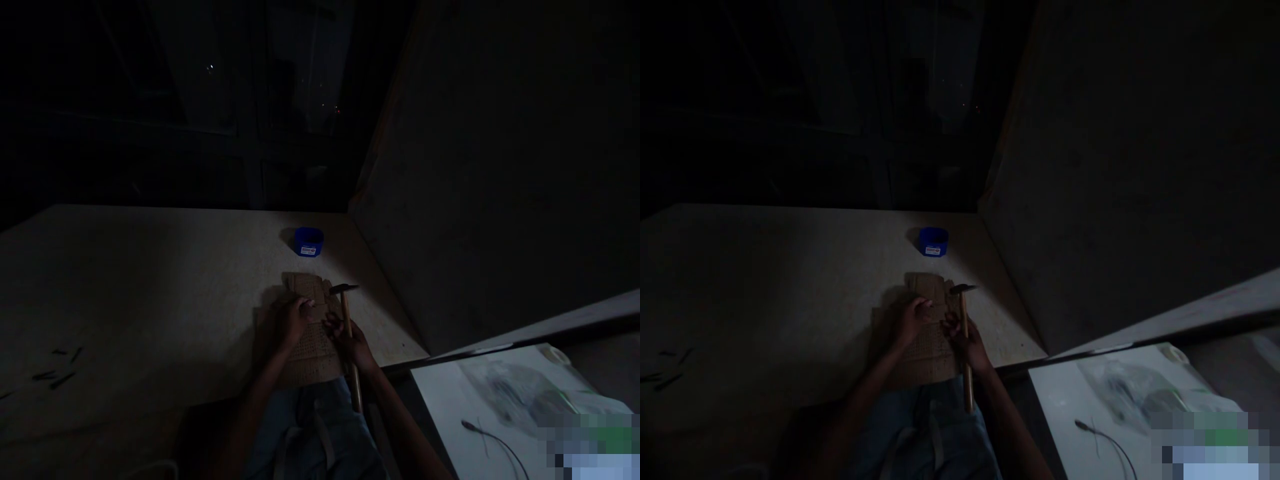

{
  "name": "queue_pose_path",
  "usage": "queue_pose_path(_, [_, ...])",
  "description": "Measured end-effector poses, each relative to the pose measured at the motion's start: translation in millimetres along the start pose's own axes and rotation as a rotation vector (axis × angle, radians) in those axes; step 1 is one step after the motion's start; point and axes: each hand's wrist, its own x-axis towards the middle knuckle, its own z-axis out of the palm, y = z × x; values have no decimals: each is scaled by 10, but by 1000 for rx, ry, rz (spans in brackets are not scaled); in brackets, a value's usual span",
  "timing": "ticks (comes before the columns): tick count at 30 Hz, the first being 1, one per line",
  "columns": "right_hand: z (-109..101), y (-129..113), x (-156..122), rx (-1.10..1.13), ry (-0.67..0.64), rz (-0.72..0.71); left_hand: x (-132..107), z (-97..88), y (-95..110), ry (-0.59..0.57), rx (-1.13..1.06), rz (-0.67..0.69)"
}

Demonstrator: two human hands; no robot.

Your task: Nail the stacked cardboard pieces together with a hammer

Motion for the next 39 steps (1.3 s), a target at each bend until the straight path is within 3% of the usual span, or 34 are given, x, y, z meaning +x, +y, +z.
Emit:
queue_pose_path(6, [-38,-17,-32,130,-14,-20,6,-9,67,-32,72,-42])
queue_pose_path(11, [-109,-62,-46,242,38,37,-8,-12,35,32,-147,-113])
queue_pose_path(15, [-142,-77,-49,292,71,40,25,-169,106,163,-289,-137])
queue_pose_path(19, [-143,-73,-57,330,65,22,-30,-472,111,273,-290,-82])
queue_pose_path(23, [-131,-68,-68,319,82,3,-265,-739,-8,507,-234,-93])
queue_pose_path(26, [-119,-74,-77,307,70,-12,-477,-813,-71,593,-258,-187])
queue_pose_path(31, [-98,-88,-84,280,40,-26,-681,-746,-5,556,-471,-345])
queue_pose_path(39, [-79,-115,-144,261,60,-69,-708,-661,219,525,-520,-323])
